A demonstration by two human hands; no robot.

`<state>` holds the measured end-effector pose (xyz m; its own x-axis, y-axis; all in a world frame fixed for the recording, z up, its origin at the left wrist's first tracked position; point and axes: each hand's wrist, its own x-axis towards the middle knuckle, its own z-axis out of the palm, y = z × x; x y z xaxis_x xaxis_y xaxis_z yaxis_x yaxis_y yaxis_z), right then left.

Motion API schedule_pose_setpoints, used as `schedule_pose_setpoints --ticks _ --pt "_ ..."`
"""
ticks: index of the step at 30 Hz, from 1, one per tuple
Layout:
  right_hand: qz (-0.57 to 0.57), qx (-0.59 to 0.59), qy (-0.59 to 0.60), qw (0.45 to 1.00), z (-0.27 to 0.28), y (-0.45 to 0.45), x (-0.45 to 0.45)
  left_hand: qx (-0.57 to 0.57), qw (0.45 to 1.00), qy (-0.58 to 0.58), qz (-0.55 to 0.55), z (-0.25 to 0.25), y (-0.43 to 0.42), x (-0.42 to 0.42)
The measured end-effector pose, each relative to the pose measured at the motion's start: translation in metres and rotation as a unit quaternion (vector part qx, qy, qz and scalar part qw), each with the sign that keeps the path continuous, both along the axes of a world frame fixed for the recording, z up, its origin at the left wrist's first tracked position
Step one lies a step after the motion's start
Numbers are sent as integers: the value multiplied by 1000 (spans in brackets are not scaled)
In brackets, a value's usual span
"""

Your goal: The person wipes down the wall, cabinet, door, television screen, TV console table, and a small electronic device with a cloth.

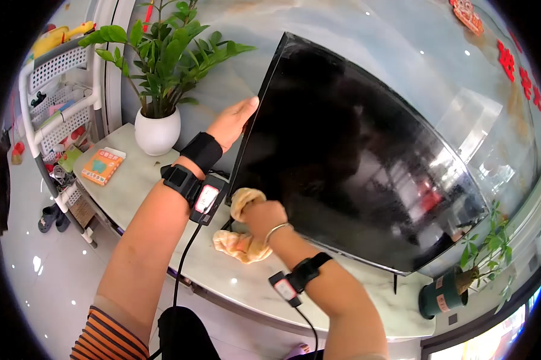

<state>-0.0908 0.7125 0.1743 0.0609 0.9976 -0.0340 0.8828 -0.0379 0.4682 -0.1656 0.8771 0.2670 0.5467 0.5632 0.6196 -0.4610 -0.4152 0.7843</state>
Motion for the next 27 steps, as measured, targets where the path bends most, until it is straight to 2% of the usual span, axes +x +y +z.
schedule_pose_setpoints --ticks 1,2,3,5,8,9,10,11,13,14,15,18,20,22,23,25,27 --pt "-5 16 -25 1000 14 -3 -1 5 999 39 2 -1 3 0" --pt "6 107 -4 994 30 -3 4 12 999 -13 27 -4 2 6" --pt "15 197 17 980 48 0 8 7 1000 -9 17 -5 3 6" --pt "-20 394 63 917 92 -1 -3 -2 1000 -2 -6 0 -1 3" --pt "-14 360 36 932 74 8 -2 -11 1000 -26 13 -2 -4 6" --pt "-15 300 23 954 57 7 -8 -10 999 -41 13 -3 -3 8" --pt "14 278 11 960 25 12 -2 -28 999 13 24 2 -10 1" --pt "-31 169 24 985 15 9 -15 -12 999 8 36 0 -8 2" --pt "0 144 102 984 -23 4 -18 24 998 -1 62 -3 -1 6" --pt "0 143 99 985 -43 3 -19 10 998 -13 65 -4 -5 5" --pt "-30 71 102 992 -57 4 -17 4 997 -19 72 -4 -7 7" --pt "-24 73 106 991 -46 -8 -13 -3 994 -38 101 -7 -7 13" --pt "-46 85 115 989 -7 -23 -5 -2 989 -50 137 -8 -11 17" --pt "-91 167 85 978 16 -39 26 -9 989 -44 143 -6 -15 17" --pt "-63 264 77 959 34 -54 43 -15 988 -41 148 -7 -16 16" --pt "-103 376 46 920 83 -83 61 -15 988 -45 146 -8 -13 17" --pt "-182 528 33 829 112 -99 83 -22 988 -57 142 -9 -17 18"
